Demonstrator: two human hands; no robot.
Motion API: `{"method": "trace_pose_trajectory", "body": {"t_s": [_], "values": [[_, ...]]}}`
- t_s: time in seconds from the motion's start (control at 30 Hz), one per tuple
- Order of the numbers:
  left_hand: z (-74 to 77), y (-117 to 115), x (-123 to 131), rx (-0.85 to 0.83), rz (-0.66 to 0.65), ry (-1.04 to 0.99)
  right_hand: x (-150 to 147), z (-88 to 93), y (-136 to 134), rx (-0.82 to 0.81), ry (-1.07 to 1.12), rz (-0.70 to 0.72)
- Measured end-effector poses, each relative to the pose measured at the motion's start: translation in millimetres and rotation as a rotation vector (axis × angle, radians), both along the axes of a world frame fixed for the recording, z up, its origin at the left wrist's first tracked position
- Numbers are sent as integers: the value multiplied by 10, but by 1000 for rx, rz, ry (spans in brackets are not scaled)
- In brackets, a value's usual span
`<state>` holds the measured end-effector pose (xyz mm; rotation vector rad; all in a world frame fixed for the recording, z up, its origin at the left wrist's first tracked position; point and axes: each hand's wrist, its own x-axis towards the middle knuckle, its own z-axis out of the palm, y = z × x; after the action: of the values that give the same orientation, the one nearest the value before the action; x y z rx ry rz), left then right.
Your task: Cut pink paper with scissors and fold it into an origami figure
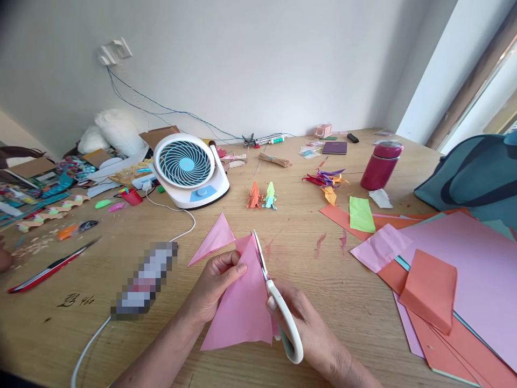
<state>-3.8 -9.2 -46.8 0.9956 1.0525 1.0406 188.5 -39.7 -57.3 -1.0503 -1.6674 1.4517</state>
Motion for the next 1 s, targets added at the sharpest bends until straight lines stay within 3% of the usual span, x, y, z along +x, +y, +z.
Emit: {"method": "trace_pose_trajectory", "body": {"t_s": [0.2,0.4,0.7,1.0], "values": [[-20,30,-14,63,-35,65,-2,-52,7,49,-43,-79],[-42,56,-24,135,-45,136,-17,-23,10,3,-38,-56],[-48,47,-38,72,-115,-17,-35,-34,9,-17,11,-6],[-118,55,-15,106,-78,-31,-51,23,-7,1,11,-30]]}}
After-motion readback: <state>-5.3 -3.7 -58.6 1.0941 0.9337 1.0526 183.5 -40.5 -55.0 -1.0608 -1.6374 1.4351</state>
